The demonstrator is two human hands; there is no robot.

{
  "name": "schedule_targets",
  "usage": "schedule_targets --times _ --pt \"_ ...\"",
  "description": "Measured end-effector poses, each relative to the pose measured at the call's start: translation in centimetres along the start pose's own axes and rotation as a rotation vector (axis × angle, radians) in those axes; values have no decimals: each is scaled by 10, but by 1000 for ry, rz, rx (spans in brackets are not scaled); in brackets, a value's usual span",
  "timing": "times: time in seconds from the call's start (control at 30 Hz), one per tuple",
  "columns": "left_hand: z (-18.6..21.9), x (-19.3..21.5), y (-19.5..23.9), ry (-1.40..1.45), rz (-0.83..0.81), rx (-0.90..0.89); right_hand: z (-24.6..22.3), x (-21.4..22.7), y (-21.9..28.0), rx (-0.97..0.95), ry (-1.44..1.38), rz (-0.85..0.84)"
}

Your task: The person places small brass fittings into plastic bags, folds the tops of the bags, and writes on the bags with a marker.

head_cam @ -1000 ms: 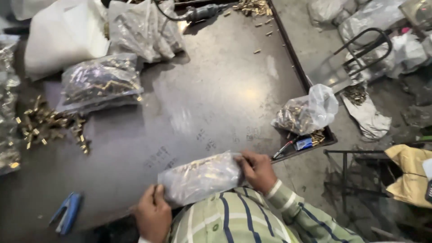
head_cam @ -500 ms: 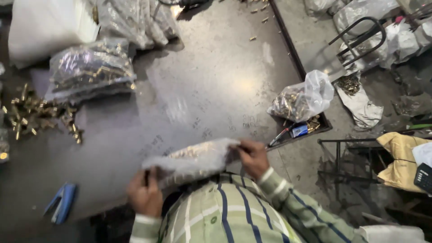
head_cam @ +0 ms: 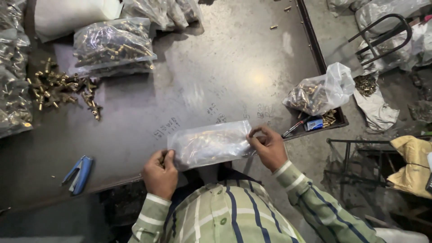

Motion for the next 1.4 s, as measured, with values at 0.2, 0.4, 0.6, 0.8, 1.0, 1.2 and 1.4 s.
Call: schedule_targets --times 0.2,0.4,0.6,0.8,1.0,1.2,1.4 --pt "8 14 -1 34 -142 -32 -30 8 18 -13 84 -253" --pt "26 40 10 -22 -421 -252 -71 16 41 291 629 -168" --pt "-6 33 2 -250 -212 -622 -50 12 46 299 494 -103" --pt "-8 4 -8 -120 -336 136 37 14 11 -112 153 -102" --pt "6 27 -3 -436 -447 -564 -10 12 30 127 486 -111" --pt "-7 31 12 -357 -397 -725 -59 -3 63 854 843 -37" --pt "-35 5 17 -69 -163 -394 44 6 24 298 207 50"
Point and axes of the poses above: each hand's wrist, its own y-axis away from the middle knuckle, its own x-axis out of the back of the hand, z = x × y, the point moved 2 cm from there along -y, towards the middle knuckle, and after that the axes turned 9 degrees about -x, right-handed, at the moved point
